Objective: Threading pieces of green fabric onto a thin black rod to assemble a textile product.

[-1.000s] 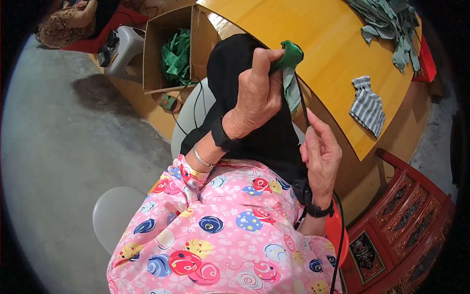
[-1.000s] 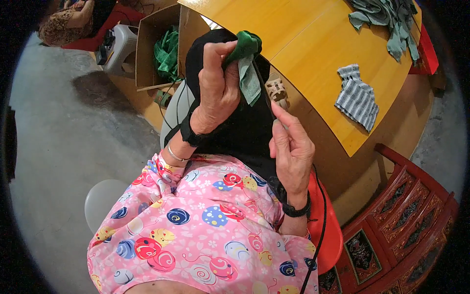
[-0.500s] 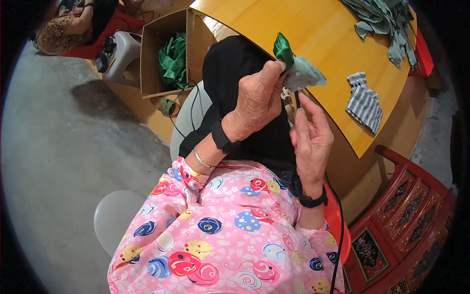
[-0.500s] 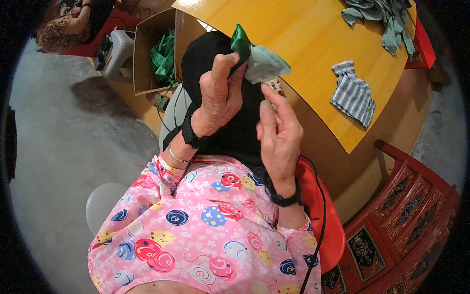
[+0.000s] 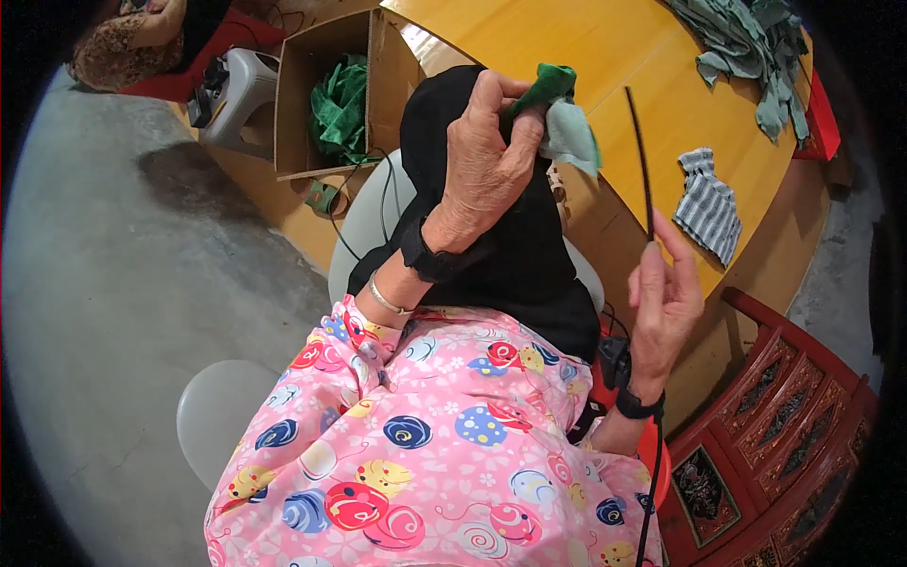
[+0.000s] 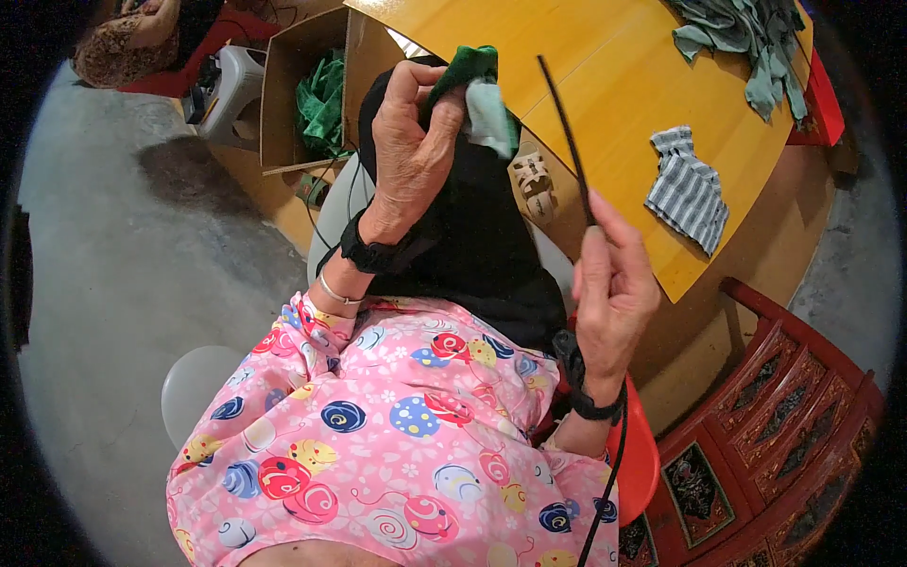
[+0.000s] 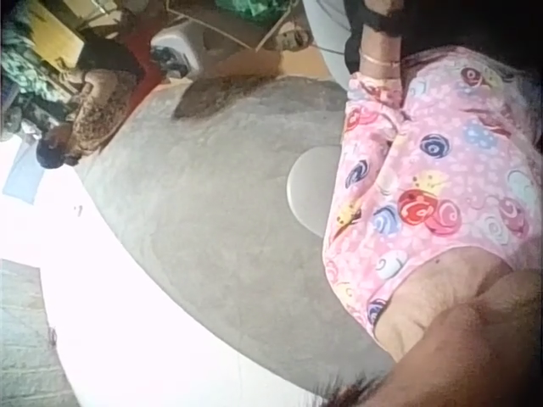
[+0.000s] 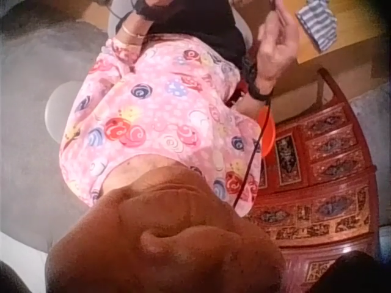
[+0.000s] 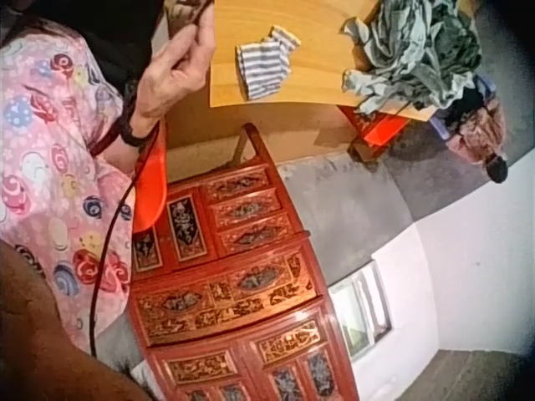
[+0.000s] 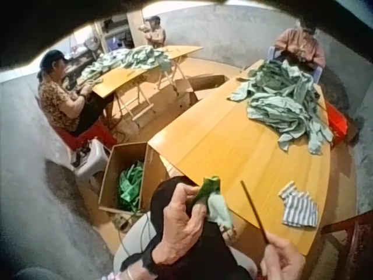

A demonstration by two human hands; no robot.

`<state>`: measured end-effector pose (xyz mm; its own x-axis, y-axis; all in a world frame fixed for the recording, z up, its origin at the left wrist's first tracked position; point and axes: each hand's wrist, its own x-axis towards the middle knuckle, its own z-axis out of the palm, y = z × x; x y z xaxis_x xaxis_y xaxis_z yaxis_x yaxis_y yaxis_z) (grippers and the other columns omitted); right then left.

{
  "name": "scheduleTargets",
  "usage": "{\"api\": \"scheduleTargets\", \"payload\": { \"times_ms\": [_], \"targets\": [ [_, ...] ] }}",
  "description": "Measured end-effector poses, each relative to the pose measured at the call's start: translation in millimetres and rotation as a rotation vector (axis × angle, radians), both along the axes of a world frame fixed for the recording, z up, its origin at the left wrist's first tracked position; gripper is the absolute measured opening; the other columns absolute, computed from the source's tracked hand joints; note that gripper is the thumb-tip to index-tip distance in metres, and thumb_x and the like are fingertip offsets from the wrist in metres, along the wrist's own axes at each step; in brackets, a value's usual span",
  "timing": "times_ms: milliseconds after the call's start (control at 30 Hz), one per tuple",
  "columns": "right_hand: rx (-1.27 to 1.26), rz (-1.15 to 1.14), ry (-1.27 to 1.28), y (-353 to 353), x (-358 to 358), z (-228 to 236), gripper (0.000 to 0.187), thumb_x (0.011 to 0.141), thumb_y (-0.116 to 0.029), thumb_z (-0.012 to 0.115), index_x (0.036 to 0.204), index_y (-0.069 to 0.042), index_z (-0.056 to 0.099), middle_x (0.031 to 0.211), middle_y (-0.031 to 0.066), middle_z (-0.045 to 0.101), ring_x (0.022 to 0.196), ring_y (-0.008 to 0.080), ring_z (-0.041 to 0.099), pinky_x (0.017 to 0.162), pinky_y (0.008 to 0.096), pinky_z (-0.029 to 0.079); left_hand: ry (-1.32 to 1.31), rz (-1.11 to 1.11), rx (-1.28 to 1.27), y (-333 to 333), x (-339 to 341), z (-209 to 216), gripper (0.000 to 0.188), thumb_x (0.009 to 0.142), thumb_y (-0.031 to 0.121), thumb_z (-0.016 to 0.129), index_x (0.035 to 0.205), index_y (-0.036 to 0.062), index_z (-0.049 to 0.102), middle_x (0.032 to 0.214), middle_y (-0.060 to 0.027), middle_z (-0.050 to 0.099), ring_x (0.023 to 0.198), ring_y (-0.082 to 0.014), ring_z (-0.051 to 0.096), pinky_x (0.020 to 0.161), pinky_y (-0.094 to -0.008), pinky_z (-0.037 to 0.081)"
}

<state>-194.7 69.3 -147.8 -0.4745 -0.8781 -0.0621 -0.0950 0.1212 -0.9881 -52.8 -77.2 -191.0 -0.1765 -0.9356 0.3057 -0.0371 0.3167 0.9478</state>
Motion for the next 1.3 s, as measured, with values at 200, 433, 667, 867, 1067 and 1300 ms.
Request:
{"api": "scheduleTargets", "payload": {
  "times_ms": [200,433,667,867,1067,1300],
  "targets": [
    [0.133,0.097,0.079,4,7,9,0.027,0.088,-0.004,0.051,0.113,-0.008,0.06,0.067,-0.0041,0.052,0.05,0.0019,0.04,0.044,0.0178,0.031,-0.053,0.03,-0.029,0,-1,-4,0.013,0.083,0.005,0.054,0.093,0.0008,0.048,0.07,-0.0112,0.06,0.065,-0.0176,0.063,0.056,-0.0264,0.048],
    [0.229,0.109,0.077,-5,8,-4,0.026,0.09,-0.007,0.05,0.114,-0.009,0.06,0.07,-0.0022,0.054,0.05,0.0027,0.04,0.045,0.019,0.032,-0.07,0.018,-0.091,2,-5,-7,0.014,0.083,0.004,0.053,0.092,0.0008,0.044,0.067,-0.011,0.056,0.059,-0.0175,0.059,0.053,-0.0271,0.046],
    [0.197,0.052,0.026,-8,16,-12,0.025,0.092,-0.011,0.049,0.115,-0.008,0.059,0.073,-0.003,0.053,0.051,0.0024,0.04,0.045,0.0179,0.032,-0.1,-0.038,-0.012,11,-10,-3,0.011,0.088,0.005,0.054,0.095,0.001,0.045,0.079,-0.0034,0.055,0.072,-0.0064,0.05,0.061,-0.02,0.042],
    [0.16,0.03,-0.05,-20,21,-15,0.025,0.092,-0.011,0.048,0.115,-0.007,0.057,0.073,-0.0039,0.05,0.051,0.0012,0.036,0.044,0.0165,0.031,-0.061,-0.183,-0.02,16,-14,-16,0.011,0.09,0.0,0.048,0.097,0.0011,0.04,0.089,-0.0109,0.063,0.085,-0.0101,0.059,0.07,-0.0227,0.047],
    [0.022,0.005,0.311,-41,27,-35,0.025,0.09,-0.008,0.049,0.113,-0.004,0.056,0.094,0.0121,0.065,0.073,0.0217,0.064,0.061,0.029,0.048,-0.028,-0.086,-0.089,11,-22,-25,0.016,0.086,0.001,0.053,0.094,0.0013,0.039,0.067,-0.0182,0.052,0.059,-0.0313,0.059,0.048,-0.0298,0.042],
    [0.194,0.107,0.406,-27,6,-7,0.025,0.089,-0.008,0.048,0.112,-0.006,0.057,0.095,0.0157,0.064,0.084,0.0257,0.064,0.068,0.0308,0.048,0.113,-0.071,0.159,-5,-22,-33,0.015,0.089,0.008,0.05,0.099,0.0006,0.042,0.074,-0.0096,0.054,0.066,-0.013,0.056,0.057,-0.0257,0.045]
  ]
}}
